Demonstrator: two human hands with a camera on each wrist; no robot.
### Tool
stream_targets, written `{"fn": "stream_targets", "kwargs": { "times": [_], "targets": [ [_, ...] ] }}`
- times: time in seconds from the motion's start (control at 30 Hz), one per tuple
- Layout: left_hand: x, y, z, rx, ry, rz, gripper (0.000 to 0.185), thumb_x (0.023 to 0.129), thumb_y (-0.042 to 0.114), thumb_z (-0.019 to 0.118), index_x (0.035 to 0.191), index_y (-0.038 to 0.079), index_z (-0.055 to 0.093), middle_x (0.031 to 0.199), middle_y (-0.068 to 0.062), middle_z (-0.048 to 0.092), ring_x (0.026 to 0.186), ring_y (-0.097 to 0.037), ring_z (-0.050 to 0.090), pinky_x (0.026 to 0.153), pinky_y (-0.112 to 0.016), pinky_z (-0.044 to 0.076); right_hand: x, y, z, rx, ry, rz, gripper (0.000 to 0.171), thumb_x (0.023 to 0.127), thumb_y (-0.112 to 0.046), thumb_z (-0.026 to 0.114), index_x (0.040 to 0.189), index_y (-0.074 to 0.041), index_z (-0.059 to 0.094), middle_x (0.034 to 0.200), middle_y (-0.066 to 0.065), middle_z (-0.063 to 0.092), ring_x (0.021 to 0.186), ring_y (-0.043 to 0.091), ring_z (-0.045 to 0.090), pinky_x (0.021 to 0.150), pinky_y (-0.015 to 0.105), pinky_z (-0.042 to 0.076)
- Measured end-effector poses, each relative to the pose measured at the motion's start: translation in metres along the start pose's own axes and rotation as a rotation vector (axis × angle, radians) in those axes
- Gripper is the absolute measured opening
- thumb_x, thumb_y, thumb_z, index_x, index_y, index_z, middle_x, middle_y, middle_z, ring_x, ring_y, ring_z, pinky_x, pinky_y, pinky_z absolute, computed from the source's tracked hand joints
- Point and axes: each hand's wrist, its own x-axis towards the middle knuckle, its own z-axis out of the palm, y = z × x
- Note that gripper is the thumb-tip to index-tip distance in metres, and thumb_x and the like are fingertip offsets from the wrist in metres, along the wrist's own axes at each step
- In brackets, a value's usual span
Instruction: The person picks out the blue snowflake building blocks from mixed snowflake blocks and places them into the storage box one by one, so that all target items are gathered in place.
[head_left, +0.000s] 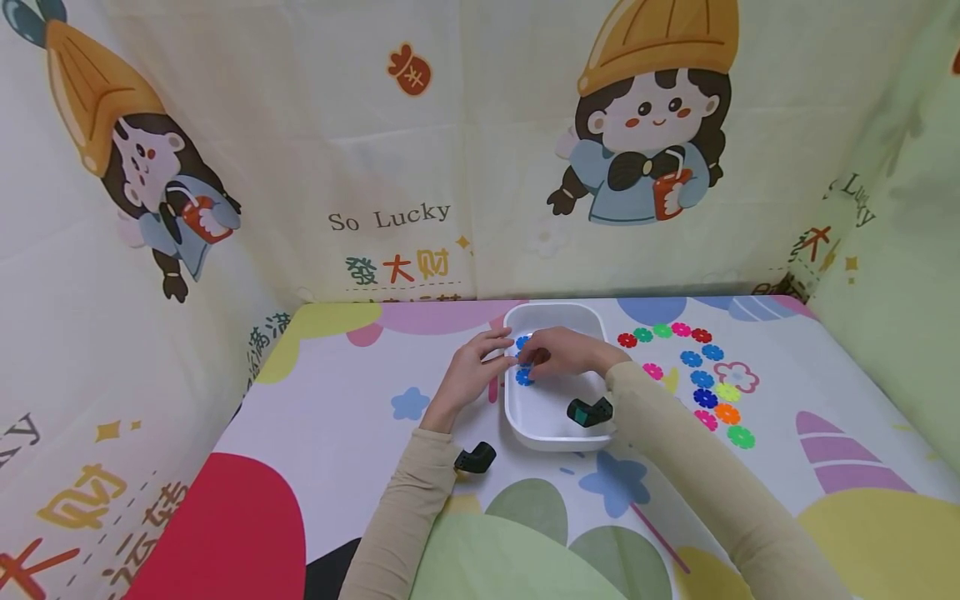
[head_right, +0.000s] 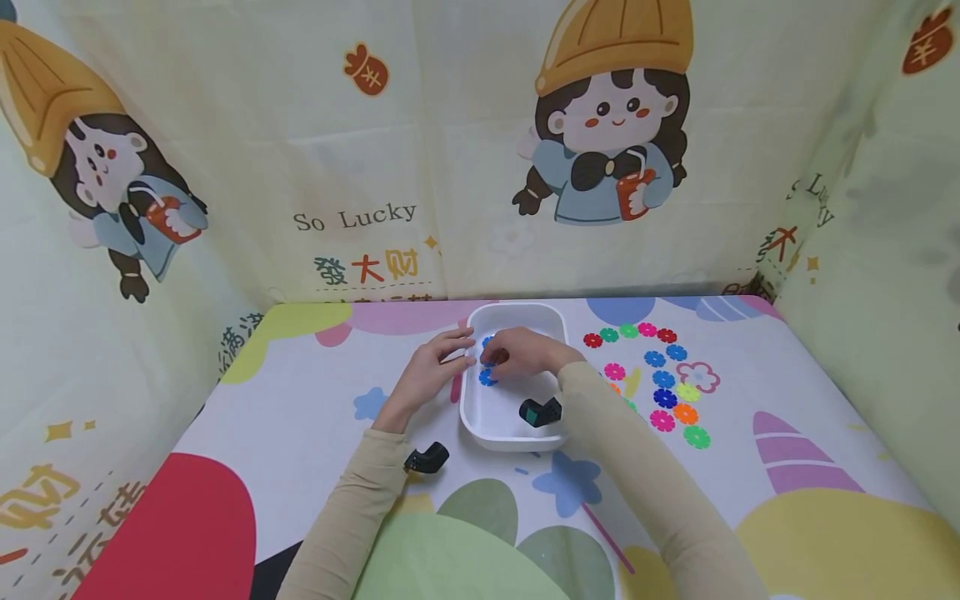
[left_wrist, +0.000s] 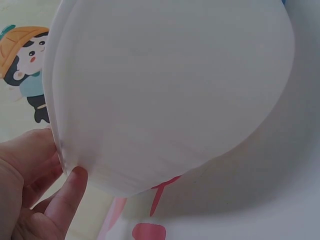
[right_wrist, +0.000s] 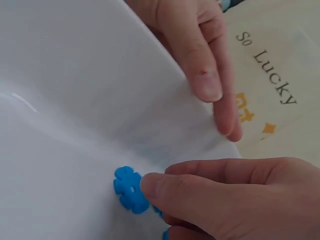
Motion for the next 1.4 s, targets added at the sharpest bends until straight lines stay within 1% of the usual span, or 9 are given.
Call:
{"fn": "stream_targets", "kwargs": {
  "times": [0.13,0.33,0.43,0.53,0.7,0.87,1.1,1.23,1.4],
  "targets": [
    [0.0,0.001,0.0,-0.001,0.007,-0.007,0.038,0.093,0.02,0.069,0.126,0.003,0.065,0.144,0.003,0.05,0.136,-0.021,0.042,0.104,-0.039,0.044,-0.01,-0.004,-0.008,0.018,0.028,-0.01,0.033,0.088,-0.019,0.075,0.119,-0.011,0.069,0.111,0.002,0.067,0.096,0.015,0.062,0.091,0.032,0.055],
    [0.001,0.001,0.001,-0.001,0.013,-0.029,0.039,0.092,0.02,0.07,0.126,0.003,0.065,0.144,0.004,0.05,0.136,-0.02,0.042,0.103,-0.037,0.046,-0.03,-0.004,-0.02,0.052,0.145,-0.008,0.037,0.088,-0.017,0.074,0.122,-0.008,0.067,0.116,0.01,0.066,0.097,0.018,0.062,0.087,0.034,0.057],
    [0.001,0.0,0.002,0.001,0.016,-0.037,0.038,0.092,0.02,0.07,0.126,0.003,0.065,0.144,0.005,0.05,0.136,-0.02,0.043,0.102,-0.037,0.047,-0.043,0.0,-0.024,0.058,0.212,-0.005,0.036,0.088,-0.021,0.075,0.122,-0.01,0.067,0.116,0.011,0.066,0.098,0.018,0.063,0.086,0.035,0.057],
    [0.001,-0.001,0.002,0.005,0.023,-0.036,0.038,0.092,0.02,0.07,0.125,0.004,0.066,0.144,0.005,0.05,0.136,-0.02,0.043,0.102,-0.037,0.047,-0.06,0.002,-0.026,0.067,0.283,0.007,0.039,0.087,-0.025,0.076,0.122,-0.011,0.067,0.114,0.006,0.067,0.1,0.018,0.063,0.087,0.036,0.057],
    [0.001,0.0,0.002,0.006,0.029,-0.03,0.037,0.092,0.02,0.07,0.125,0.003,0.066,0.144,0.005,0.051,0.136,-0.02,0.043,0.101,-0.037,0.047,-0.093,0.006,-0.029,0.076,0.392,0.089,0.042,0.088,-0.026,0.074,0.125,-0.008,0.065,0.116,0.009,0.066,0.103,0.023,0.061,0.088,0.041,0.057],
    [0.001,-0.001,0.002,0.003,0.028,-0.025,0.037,0.092,0.018,0.069,0.125,0.003,0.066,0.144,0.005,0.051,0.135,-0.02,0.044,0.102,-0.036,0.047,-0.127,0.018,-0.029,0.057,0.463,0.186,0.043,0.09,-0.025,0.072,0.127,-0.005,0.063,0.118,0.014,0.064,0.104,0.029,0.061,0.086,0.046,0.057],
    [0.0,-0.001,0.002,0.008,0.03,-0.031,0.037,0.092,0.02,0.069,0.125,0.005,0.066,0.143,0.006,0.051,0.135,-0.018,0.044,0.102,-0.036,0.046,-0.165,0.042,-0.025,-0.012,0.471,0.279,0.042,0.091,-0.022,0.07,0.125,0.0,0.062,0.115,0.02,0.063,0.103,0.036,0.06,0.087,0.053,0.054],
    [0.0,-0.001,0.002,0.009,0.026,-0.04,0.038,0.092,0.021,0.069,0.126,0.005,0.065,0.143,0.007,0.051,0.135,-0.017,0.043,0.102,-0.035,0.046,-0.179,0.058,-0.022,-0.02,0.457,0.356,0.047,0.09,-0.021,0.071,0.128,0.004,0.059,0.112,0.022,0.063,0.103,0.039,0.059,0.083,0.051,0.056],
    [0.001,-0.002,0.002,0.0,0.031,-0.034,0.036,0.092,0.019,0.069,0.125,0.005,0.066,0.143,0.007,0.051,0.136,-0.018,0.043,0.102,-0.036,0.046,-0.194,0.077,-0.02,-0.011,0.441,0.454,0.055,0.091,-0.025,0.07,0.132,0.006,0.054,0.113,0.024,0.061,0.104,0.041,0.057,0.082,0.051,0.056]
  ]
}}
